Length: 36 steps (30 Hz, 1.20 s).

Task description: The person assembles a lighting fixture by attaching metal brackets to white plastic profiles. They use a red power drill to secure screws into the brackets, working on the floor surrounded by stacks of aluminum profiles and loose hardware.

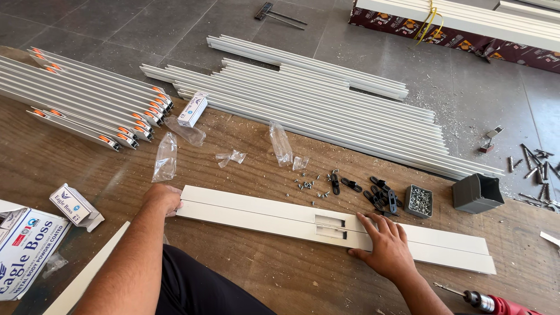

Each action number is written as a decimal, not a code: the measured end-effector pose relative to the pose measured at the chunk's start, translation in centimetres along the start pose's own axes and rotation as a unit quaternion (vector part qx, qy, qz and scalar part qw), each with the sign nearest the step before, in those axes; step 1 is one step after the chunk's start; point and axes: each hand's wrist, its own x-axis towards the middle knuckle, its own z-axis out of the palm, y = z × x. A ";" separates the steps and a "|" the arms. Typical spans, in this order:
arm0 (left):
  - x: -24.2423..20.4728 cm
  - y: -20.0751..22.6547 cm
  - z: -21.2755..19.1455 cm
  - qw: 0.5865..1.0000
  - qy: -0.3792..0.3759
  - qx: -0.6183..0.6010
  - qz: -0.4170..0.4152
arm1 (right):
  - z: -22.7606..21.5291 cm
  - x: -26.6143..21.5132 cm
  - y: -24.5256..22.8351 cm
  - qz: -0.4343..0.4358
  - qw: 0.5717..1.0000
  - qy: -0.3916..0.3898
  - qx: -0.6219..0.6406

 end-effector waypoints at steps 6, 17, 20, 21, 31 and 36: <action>-0.2 -0.1 0.0 1.000 -0.006 0.018 0.018 | 0.0 -0.1 -0.2 0.003 1.000 0.000 -0.002; -10.3 5.3 0.5 0.924 0.063 0.311 0.213 | -0.9 -0.9 -0.5 -0.020 0.998 0.035 0.044; -14.2 6.8 4.2 0.862 -0.015 0.303 0.407 | -1.2 -1.2 -0.9 -0.043 0.995 0.058 0.062; -15.2 6.9 5.4 0.838 -0.045 0.303 0.451 | -1.3 -1.3 -0.9 -0.056 0.994 0.069 0.066; -19.0 8.6 12.5 0.788 -0.097 0.347 0.499 | -0.6 -2.0 -0.7 -0.086 0.988 0.077 0.103; -18.4 9.2 13.7 0.772 -0.107 0.378 0.499 | -0.2 -1.7 -0.5 -0.075 0.989 0.059 0.113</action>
